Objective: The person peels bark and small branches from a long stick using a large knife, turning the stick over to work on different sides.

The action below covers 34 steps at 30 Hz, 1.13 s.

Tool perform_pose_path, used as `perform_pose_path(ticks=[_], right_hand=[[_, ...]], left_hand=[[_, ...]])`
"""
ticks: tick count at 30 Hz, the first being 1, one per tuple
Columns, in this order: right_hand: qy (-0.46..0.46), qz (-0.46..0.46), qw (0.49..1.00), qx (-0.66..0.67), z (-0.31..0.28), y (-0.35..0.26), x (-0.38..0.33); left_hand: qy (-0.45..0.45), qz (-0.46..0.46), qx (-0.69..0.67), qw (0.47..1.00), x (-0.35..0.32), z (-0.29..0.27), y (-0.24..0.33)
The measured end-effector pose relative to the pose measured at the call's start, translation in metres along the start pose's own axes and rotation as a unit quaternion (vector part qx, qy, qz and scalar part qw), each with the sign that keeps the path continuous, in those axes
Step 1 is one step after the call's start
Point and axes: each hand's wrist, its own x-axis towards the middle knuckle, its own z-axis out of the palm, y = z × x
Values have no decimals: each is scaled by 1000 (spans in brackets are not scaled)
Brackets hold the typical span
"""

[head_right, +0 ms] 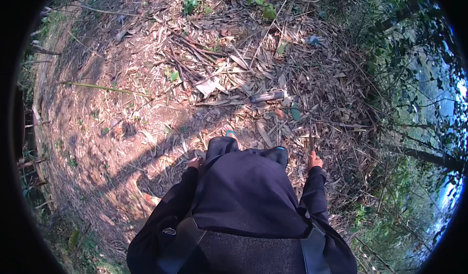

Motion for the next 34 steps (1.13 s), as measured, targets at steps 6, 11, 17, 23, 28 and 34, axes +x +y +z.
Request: perform_pose_path(ticks=[6,11,17,23,28,34], right_hand=[[-59,-151,987,-10,107,-118,-4],[-133,-269,948,-106,184,-275,-45],[-143,-358,904,-183,314,-392,11],[-116,-494,770,-386,487,-480,135],[-115,-365,776,-501,642,-581,118],[-170,-527,646,-526,774,-568,264]], left_hand=[[-70,42,-346,935,64,-87,10],[105,-57,-388,914,42,-93,28],[131,-184,-318,921,51,-75,66],[198,-131,-245,940,149,-107,144],[174,-8,-286,942,329,-117,183],[124,68,-185,972,619,-74,198]])
